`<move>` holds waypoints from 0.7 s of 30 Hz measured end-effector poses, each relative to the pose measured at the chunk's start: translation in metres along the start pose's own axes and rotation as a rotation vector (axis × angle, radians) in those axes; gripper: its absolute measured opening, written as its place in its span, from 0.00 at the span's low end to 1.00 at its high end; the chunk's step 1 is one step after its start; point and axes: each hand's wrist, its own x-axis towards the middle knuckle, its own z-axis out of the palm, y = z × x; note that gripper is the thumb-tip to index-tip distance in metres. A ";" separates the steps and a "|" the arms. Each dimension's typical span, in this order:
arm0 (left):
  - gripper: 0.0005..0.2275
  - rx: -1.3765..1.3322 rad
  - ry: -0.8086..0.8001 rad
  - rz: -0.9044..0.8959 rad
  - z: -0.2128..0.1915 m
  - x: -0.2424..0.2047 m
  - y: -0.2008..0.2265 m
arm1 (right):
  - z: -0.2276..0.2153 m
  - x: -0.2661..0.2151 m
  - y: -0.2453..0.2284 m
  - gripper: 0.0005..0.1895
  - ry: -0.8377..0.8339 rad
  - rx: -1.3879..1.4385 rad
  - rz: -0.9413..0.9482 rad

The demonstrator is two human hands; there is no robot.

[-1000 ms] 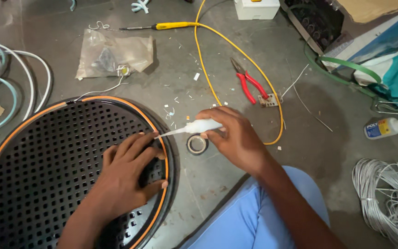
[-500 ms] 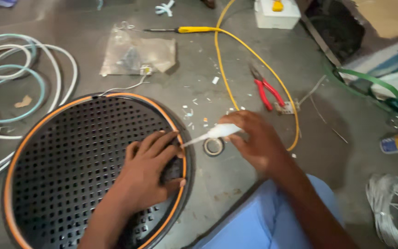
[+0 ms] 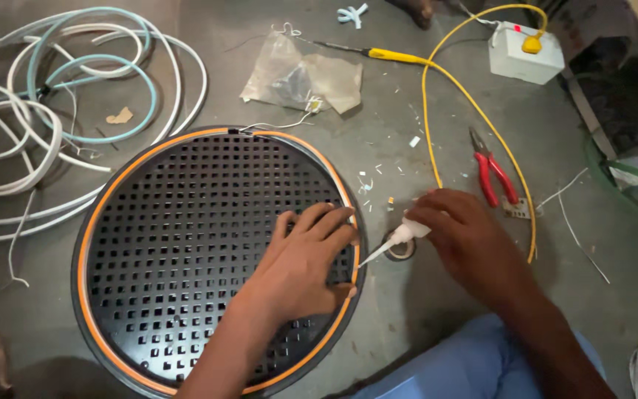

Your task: The person sits on the floor and applies glue from a tube to the edge of a black perforated circular tray. They then press a white cable along the glued edge, securing it in place. The person repeats this process, applying glue and attaching the cable around the perimeter of the tray.

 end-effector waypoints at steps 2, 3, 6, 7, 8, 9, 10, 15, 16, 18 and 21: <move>0.30 0.009 0.012 0.001 0.001 0.000 -0.001 | -0.001 0.002 -0.001 0.18 0.001 -0.015 -0.024; 0.30 0.012 0.018 0.004 0.002 0.001 0.000 | -0.002 0.004 -0.001 0.18 0.001 -0.016 -0.043; 0.29 0.008 0.010 -0.011 0.003 0.000 0.000 | -0.003 0.007 -0.004 0.18 0.000 -0.030 -0.087; 0.29 0.004 0.022 -0.003 0.003 0.000 0.000 | -0.004 0.007 -0.004 0.18 -0.004 -0.049 -0.091; 0.29 0.000 0.033 0.004 0.003 0.000 0.000 | -0.004 0.007 -0.006 0.19 -0.007 -0.066 -0.095; 0.29 -0.004 0.044 0.012 0.003 0.000 0.000 | -0.004 0.007 -0.007 0.20 0.004 -0.090 -0.109; 0.29 -0.002 0.038 0.008 0.003 0.000 0.000 | -0.004 0.008 -0.007 0.20 0.015 -0.114 -0.122; 0.29 0.000 0.018 -0.014 0.003 0.002 0.000 | -0.007 0.009 -0.013 0.22 0.035 -0.184 -0.172; 0.29 0.002 0.017 -0.012 0.003 0.002 0.001 | -0.007 0.009 -0.014 0.22 0.034 -0.193 -0.170; 0.29 0.008 0.017 -0.008 0.003 0.002 0.000 | -0.008 0.009 -0.017 0.21 0.038 -0.207 -0.167; 0.31 0.008 0.023 0.002 0.003 0.002 -0.001 | -0.009 0.010 -0.020 0.21 0.049 -0.215 -0.171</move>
